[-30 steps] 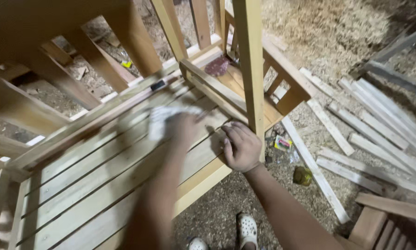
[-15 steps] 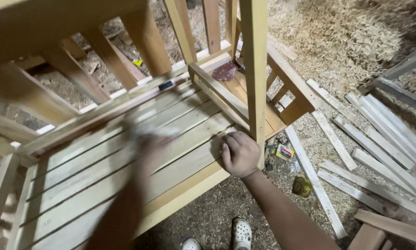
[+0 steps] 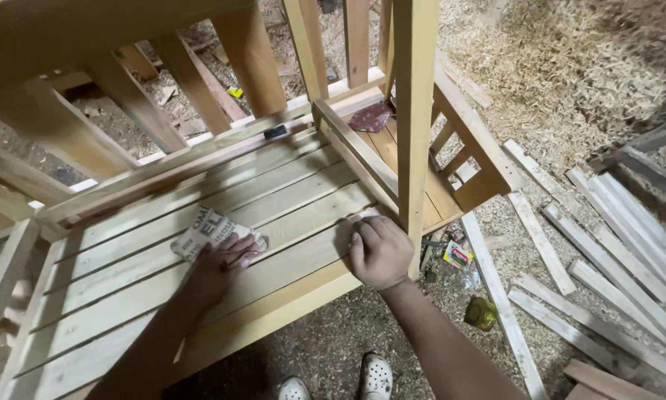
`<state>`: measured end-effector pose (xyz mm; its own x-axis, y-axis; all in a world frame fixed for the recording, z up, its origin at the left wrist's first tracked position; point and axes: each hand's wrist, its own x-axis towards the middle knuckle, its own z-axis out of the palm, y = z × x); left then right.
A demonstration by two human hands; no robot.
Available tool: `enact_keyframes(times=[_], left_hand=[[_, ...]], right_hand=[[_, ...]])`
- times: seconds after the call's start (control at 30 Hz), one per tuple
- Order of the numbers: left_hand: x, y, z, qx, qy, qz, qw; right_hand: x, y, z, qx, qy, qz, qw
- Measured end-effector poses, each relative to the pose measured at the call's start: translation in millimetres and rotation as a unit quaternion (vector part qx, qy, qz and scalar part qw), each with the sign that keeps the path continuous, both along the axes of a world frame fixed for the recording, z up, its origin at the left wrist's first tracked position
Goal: The person wipes the slatted surfaces of a wooden bunk bed frame using a folded paper/cloth, moving around the frame to cover different shelves and rails. They occasionally use a red sanding pad on the wood and steady the frame with their other hand while working.
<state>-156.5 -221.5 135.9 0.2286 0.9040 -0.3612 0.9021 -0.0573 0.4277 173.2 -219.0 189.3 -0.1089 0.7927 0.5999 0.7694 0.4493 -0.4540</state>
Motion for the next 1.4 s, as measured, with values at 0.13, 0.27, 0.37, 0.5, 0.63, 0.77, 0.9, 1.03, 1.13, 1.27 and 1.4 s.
enact_keyframes(times=[0.13,0.27,0.37,0.5,0.63,0.77,0.9,1.03,1.13,1.27,1.4], left_hand=[[75.6,38.6,-17.5,0.039,-0.04,-0.085,0.995],[193.6,93.5,-47.4,-0.038,-0.097,-0.015,0.994],[227.2,110.3,-55.8,0.064,-0.137,-0.01,0.988],[218.4,102.2,-42.3,0.006,-0.135,0.042,0.99],[201.0,80.6,-9.9,-0.023,-0.024,0.052,0.998],[161.6,51.6,27.6,-0.051,0.002,0.047,0.998],[106.6,7.3,53.5,-0.075,0.03,0.082,0.993],[61.5,-37.3,57.5,-0.043,0.043,0.123,0.991],[45.0,-54.9,52.6,-0.047,0.085,0.142,0.985],[40.6,-63.6,48.9,0.003,0.09,0.17,0.981],[44.1,-70.8,51.8,0.048,0.113,0.183,0.975]], right_hand=[[2.5,-0.1,-4.5,-0.005,-0.005,0.006,1.0],[1.5,-0.2,-10.5,-0.005,-0.017,-0.015,1.0],[-2.1,-1.6,-11.5,-0.001,0.007,-0.028,1.0],[-4.7,-4.0,-11.6,0.001,0.013,-0.017,1.0],[-3.6,-4.6,-17.7,0.011,-0.008,-0.031,0.999],[-3.8,-3.8,-25.1,0.012,-0.022,-0.037,0.999],[-5.7,-2.9,-26.5,-0.01,-0.024,-0.034,0.999],[-6.6,-3.2,-26.9,-0.009,-0.04,-0.025,0.999],[-5.9,-2.1,-29.0,-0.053,-0.067,-0.032,0.996],[-3.8,7.0,-30.6,-0.148,-0.125,-0.008,0.981],[-2.6,22.4,-30.4,-0.273,-0.236,0.018,0.932]])
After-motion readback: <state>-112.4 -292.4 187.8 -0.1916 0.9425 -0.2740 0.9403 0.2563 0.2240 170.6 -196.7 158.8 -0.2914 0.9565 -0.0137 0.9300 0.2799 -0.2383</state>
